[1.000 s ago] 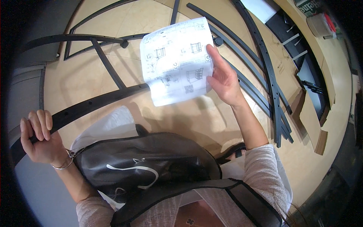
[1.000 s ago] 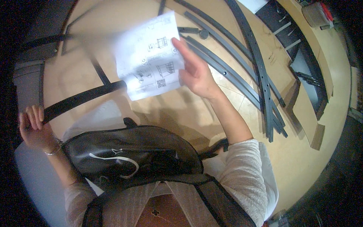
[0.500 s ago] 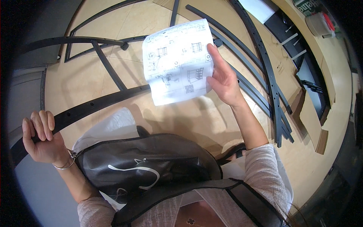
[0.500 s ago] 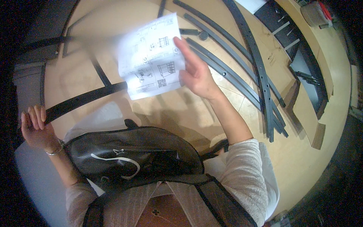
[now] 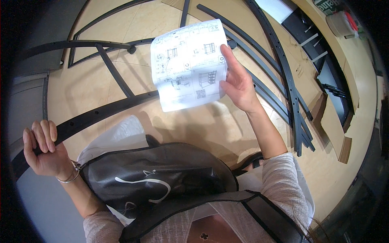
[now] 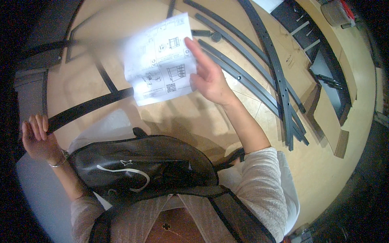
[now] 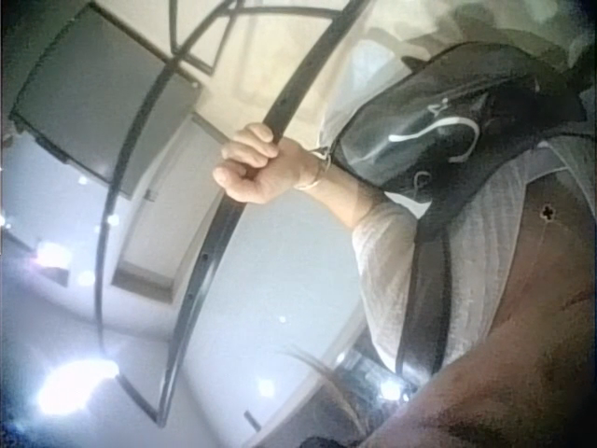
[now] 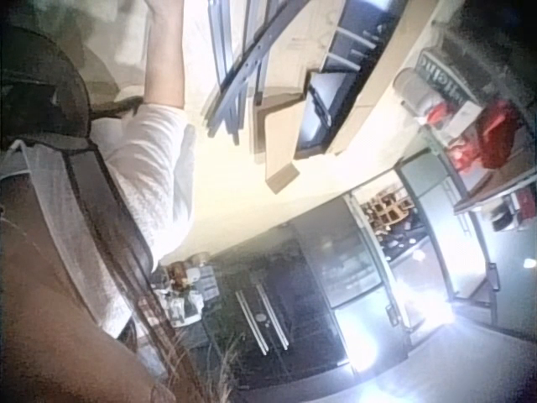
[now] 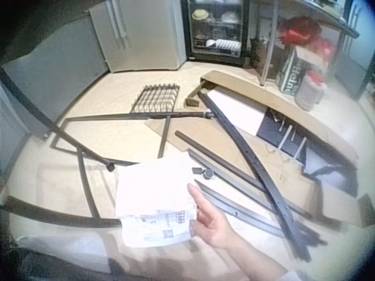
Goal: The person assembles a black metal frame by hand on the floor, referring to a paper instruction manual and positioning various metal components.
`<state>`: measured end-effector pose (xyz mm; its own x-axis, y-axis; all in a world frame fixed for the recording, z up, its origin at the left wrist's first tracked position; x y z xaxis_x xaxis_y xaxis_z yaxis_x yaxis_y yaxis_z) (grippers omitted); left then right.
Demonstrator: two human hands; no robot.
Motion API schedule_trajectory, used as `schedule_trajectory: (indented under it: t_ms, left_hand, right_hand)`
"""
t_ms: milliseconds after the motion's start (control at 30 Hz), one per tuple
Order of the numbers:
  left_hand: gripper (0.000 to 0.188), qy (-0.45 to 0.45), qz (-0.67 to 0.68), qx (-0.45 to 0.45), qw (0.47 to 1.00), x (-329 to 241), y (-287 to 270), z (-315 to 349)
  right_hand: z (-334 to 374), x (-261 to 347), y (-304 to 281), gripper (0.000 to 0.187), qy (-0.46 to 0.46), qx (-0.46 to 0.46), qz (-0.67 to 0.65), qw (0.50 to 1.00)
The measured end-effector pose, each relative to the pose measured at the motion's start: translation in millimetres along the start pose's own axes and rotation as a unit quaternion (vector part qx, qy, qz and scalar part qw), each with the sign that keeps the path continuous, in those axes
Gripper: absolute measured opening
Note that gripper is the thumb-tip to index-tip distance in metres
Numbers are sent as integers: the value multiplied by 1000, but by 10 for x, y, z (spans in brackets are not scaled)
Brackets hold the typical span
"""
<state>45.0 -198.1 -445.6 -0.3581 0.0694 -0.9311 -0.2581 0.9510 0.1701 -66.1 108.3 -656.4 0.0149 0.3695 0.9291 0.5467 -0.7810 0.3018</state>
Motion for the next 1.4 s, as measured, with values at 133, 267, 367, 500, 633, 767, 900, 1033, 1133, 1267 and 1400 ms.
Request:
schedule_trajectory:
  t_ms: [133,267,367,500,633,767,900,1033,1133,1267,1400]
  left_hand:
    - [27,3,-4,-13,1000,-5,2,13]
    - [26,-1,-3,-7,1000,-2,-9,15]
    - [26,-1,-3,-1,1000,-7,-21,12]
    - [26,3,-7,0,1000,-11,-29,12]
    - [26,1,-4,1,1000,-14,-30,8]
    - [27,8,-3,-7,1000,-10,-13,8]
    - [27,6,-2,-7,1000,-17,-13,7]
    - [27,6,-9,-11,1000,-24,1,11]
    - [27,6,-15,-13,1000,-40,-1,10]
    - [26,2,-11,-3,1000,-21,-11,0]
    - [27,1,-14,-1,1000,-34,-13,-2]
  right_hand:
    - [-6,3,11,72,-5,1,-2,1000]
    - [-2,-8,9,73,-3,2,-5,1000]
    - [-6,-7,8,73,-5,3,-1,1000]
    - [-9,6,17,73,-9,7,2,1000]
    - [-14,7,16,73,-11,8,0,1000]
    - [-18,2,14,73,-12,4,0,1000]
    - [-16,-2,7,73,-10,4,-12,1000]
    - [-22,32,19,73,-12,7,-15,1000]
    - [-27,50,23,73,-11,6,11,1000]
    - [-24,41,17,73,-3,5,16,1000]
    - [-28,42,17,73,-7,5,13,1000]
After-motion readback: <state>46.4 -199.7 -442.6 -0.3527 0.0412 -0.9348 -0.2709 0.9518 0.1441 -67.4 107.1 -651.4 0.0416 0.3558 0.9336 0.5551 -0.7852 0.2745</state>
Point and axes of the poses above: each hand's wrist, its own z-axis away from the middle knuckle, its own y-axis out of the palm, x = y × z, the point moved 3 cm from there along -z, towards the middle knuckle, and after that the axes turned 1 degree about z, right-handed, at the moved point
